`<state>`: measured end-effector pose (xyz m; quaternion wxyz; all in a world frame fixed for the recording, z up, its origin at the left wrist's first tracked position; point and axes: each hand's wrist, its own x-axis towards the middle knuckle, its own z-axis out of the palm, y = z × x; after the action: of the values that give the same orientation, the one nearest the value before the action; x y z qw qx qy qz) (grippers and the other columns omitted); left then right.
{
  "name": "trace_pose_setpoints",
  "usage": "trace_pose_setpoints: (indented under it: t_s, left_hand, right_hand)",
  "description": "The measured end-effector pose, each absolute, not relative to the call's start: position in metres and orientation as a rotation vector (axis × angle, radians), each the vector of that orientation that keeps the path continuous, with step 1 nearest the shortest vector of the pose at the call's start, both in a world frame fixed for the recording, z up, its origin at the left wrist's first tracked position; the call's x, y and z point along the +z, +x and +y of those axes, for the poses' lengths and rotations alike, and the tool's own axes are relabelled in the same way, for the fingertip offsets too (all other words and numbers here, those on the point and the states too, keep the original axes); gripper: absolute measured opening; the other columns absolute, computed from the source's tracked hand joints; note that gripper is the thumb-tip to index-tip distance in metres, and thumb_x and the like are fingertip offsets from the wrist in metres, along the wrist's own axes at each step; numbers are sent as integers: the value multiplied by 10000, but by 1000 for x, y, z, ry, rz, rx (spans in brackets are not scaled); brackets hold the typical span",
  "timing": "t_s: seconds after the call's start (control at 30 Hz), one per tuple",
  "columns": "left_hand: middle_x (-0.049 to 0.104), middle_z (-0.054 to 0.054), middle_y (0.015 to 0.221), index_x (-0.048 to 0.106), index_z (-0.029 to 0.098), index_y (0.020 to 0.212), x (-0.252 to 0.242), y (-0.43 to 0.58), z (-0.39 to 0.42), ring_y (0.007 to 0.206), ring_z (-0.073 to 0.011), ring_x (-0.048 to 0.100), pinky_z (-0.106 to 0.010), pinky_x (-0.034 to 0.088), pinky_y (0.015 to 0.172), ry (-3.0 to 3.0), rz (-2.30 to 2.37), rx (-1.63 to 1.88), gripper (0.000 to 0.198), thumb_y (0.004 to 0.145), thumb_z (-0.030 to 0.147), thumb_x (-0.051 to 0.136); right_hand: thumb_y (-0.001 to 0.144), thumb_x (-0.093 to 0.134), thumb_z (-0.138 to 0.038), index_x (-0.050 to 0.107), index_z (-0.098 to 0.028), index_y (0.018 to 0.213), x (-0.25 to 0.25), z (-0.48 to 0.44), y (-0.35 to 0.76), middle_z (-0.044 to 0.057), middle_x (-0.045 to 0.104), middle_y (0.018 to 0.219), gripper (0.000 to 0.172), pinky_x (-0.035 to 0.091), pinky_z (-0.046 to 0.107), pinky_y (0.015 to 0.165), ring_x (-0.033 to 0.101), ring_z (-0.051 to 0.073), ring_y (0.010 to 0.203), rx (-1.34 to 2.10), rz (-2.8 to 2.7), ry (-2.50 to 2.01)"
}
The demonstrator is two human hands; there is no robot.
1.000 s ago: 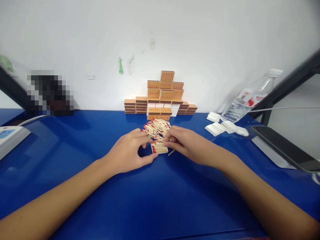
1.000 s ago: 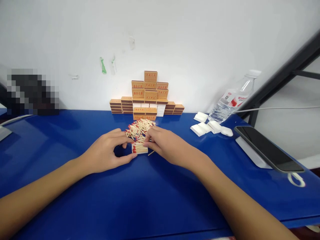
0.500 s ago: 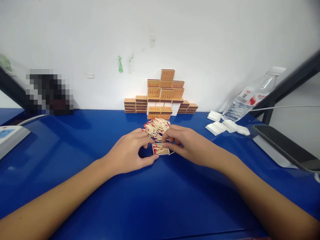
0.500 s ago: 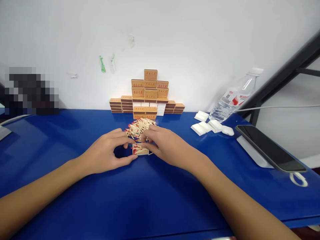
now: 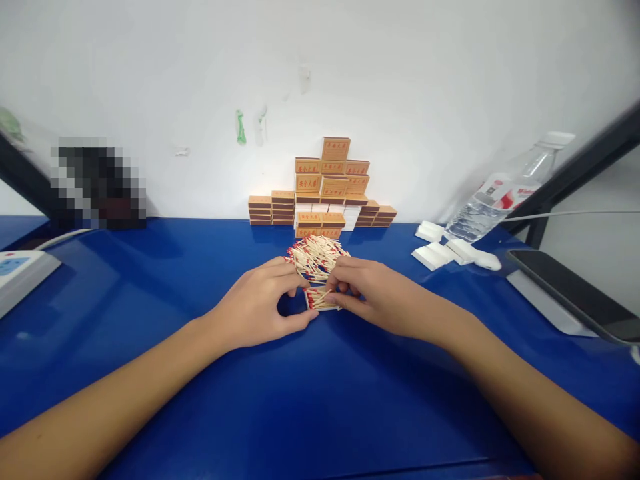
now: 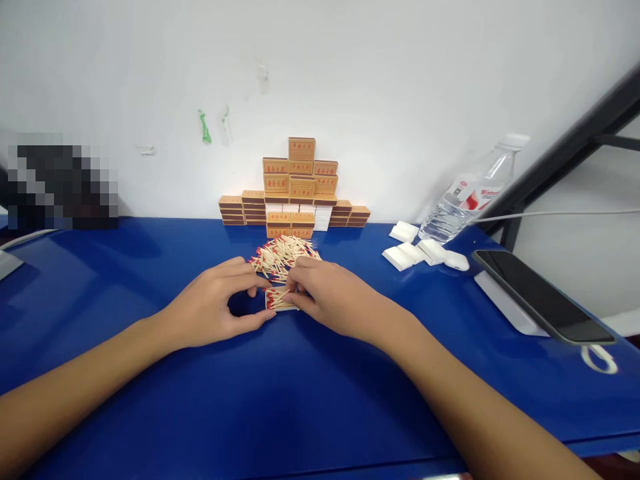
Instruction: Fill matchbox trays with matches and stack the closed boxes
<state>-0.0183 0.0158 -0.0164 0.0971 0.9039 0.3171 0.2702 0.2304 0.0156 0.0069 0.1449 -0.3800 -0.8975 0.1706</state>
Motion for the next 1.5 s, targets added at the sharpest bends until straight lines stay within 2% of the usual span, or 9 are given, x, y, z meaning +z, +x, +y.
trace_pose_setpoints:
  t_s: [0.37, 0.47, 0.6, 0.73, 0.93, 1.07, 1.27, 1.5]
  left_hand:
    - [659, -22, 847, 725, 197, 980, -17, -18, 17, 850, -201, 592, -334, 489, 743, 2675, 953, 792, 200, 906, 382, 745]
    - [662, -21, 864, 726, 201, 1015, -17, -19, 17, 868, -203, 601, -330, 493, 759, 2678, 948, 788, 208, 913, 382, 743]
    - [664, -23, 883, 713, 201, 1057, -17, -20, 16, 865, -208, 600, -331, 486, 749, 2674, 975, 768, 303, 918, 468, 747]
    - [660, -24, 873, 702, 185, 976, -16, -20, 16, 852, -201, 587, -330, 473, 741, 2665, 985, 770, 324, 921, 501, 746]
    - [666, -15, 866, 717, 200, 988, -16, -22, 19, 854, -185, 591, -313, 473, 755, 2629, 921, 824, 217, 956, 413, 737]
    - [681, -4, 891, 730, 218, 1021, -18, -21, 19, 870, -169, 599, -298, 477, 774, 2601, 863, 831, 154, 962, 359, 743]
    - [670, 3, 820, 758, 211, 963, -15, -16, 16, 798, -146, 596, -277, 471, 710, 2483, 892, 861, 95, 970, 293, 710]
    - [639, 9, 783, 767, 213, 893, -15, -15, 16, 769, -141, 579, -286, 458, 711, 2458, 947, 876, 59, 922, 226, 718]
  right_hand:
    - [1033, 626, -283, 683, -210, 980, 11, 15, 233, 56, 677, 1014, 107, 422, 301, 721, 604, 185, 868, 484, -2565, -1121]
    - [1025, 626, -256, 678, -206, 944, 16, 16, 237, 43, 678, 946, 108, 412, 298, 705, 600, 178, 834, 464, -2574, -1151]
    - [1024, 612, -222, 660, -200, 909, 17, 15, 237, 31, 683, 910, 127, 408, 292, 706, 587, 166, 809, 488, -2595, -1156]
    - [1030, 612, -217, 633, -193, 910, 12, 15, 234, 31, 687, 931, 124, 400, 286, 705, 577, 161, 805, 487, -2615, -1147]
    - [1040, 608, -250, 626, -195, 947, 13, 15, 236, 38, 694, 971, 110, 405, 286, 709, 581, 164, 826, 509, -2609, -1171]
    - [1011, 635, -227, 663, -201, 940, 19, 13, 236, 23, 709, 907, 80, 399, 285, 677, 595, 160, 780, 556, -2606, -1234]
    - [1015, 610, -200, 691, -201, 934, 16, 13, 234, 21, 740, 912, 115, 411, 288, 684, 623, 157, 780, 559, -2585, -1211]
    - [1014, 603, -195, 690, -197, 939, 15, 14, 233, 23, 736, 921, 115, 427, 287, 703, 627, 159, 798, 597, -2567, -1216]
